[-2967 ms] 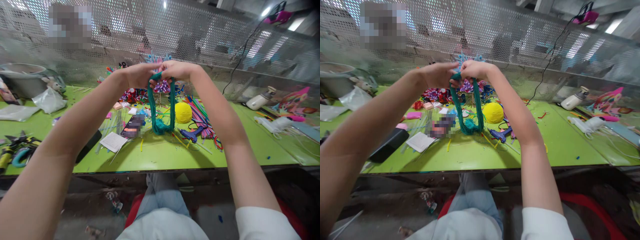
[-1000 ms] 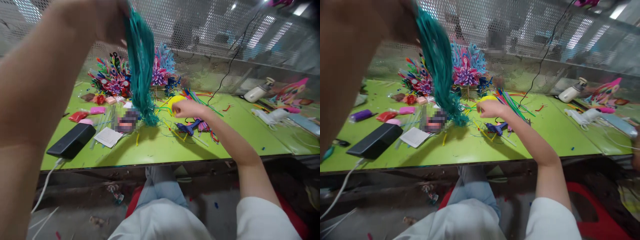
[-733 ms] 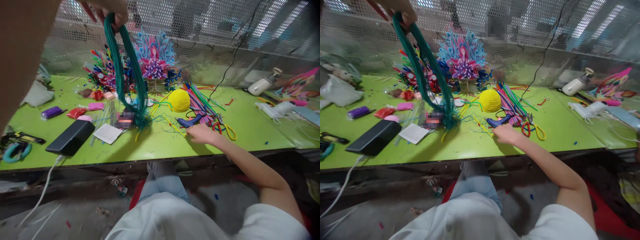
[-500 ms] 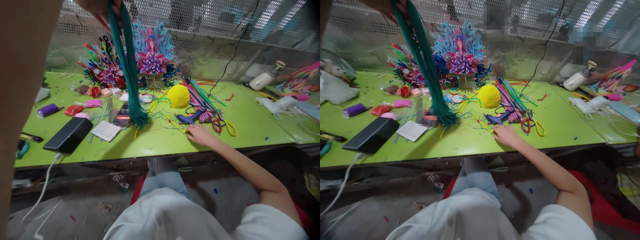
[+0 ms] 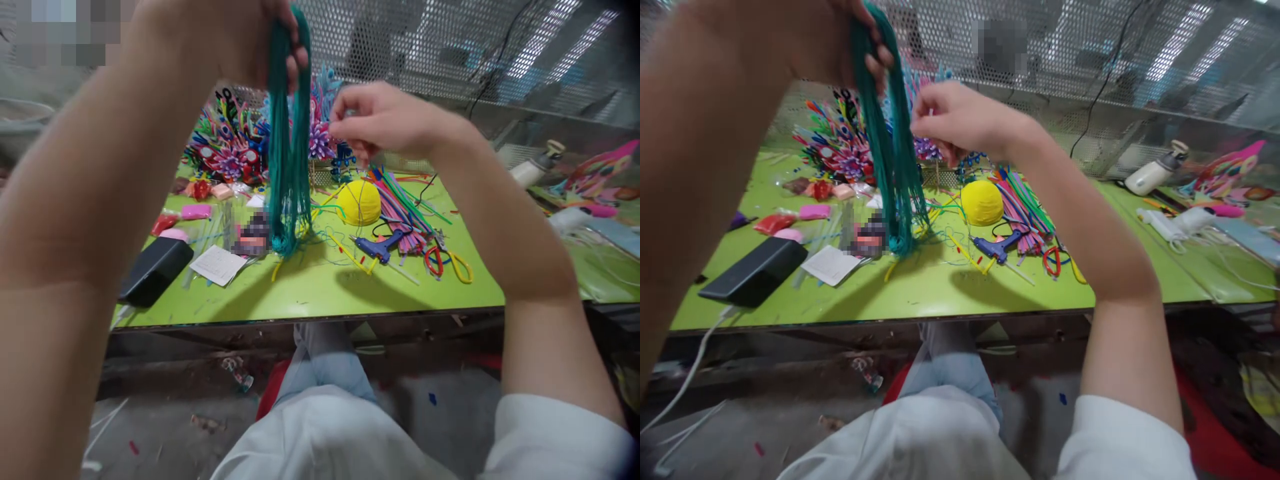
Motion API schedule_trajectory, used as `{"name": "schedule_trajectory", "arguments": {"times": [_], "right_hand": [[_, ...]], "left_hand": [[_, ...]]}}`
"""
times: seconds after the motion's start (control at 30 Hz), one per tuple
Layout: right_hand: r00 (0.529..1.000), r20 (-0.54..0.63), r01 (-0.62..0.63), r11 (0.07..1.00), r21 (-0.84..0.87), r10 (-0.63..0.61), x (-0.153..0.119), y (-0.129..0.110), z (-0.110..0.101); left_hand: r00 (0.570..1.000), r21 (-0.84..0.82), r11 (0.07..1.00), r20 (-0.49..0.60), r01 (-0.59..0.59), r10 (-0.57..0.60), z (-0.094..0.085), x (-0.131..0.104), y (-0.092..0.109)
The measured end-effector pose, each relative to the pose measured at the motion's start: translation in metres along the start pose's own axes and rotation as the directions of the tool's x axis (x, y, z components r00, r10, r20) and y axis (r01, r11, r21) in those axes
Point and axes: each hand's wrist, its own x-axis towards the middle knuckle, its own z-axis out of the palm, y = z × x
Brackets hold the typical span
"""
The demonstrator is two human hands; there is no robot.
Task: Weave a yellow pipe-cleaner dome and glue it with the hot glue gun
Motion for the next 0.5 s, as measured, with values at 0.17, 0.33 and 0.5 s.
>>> {"name": "schedule_trajectory", "arguments": {"times": [0.17, 0.33, 0.5], "right_hand": [[0.98, -0.066, 0.101, 0.76, -0.643, -0.186, 0.041, -0.039, -0.006], [0.94, -0.181, 0.119, 0.776, -0.62, -0.288, 0.061, -0.031, 0.003], [0.944, -0.232, 0.144, 0.923, -0.356, -0.236, 0.069, -0.024, 0.001]], "left_hand": [[0.994, -0.263, 0.964, -0.112, -0.043, 0.014, 0.033, 0.009, -0.016], [0.988, -0.34, 0.937, -0.153, -0.084, 0.033, 0.032, 0.012, -0.024], [0.997, -0.345, 0.938, -0.075, 0.008, -0.036, 0.027, 0.0, -0.023]]}}
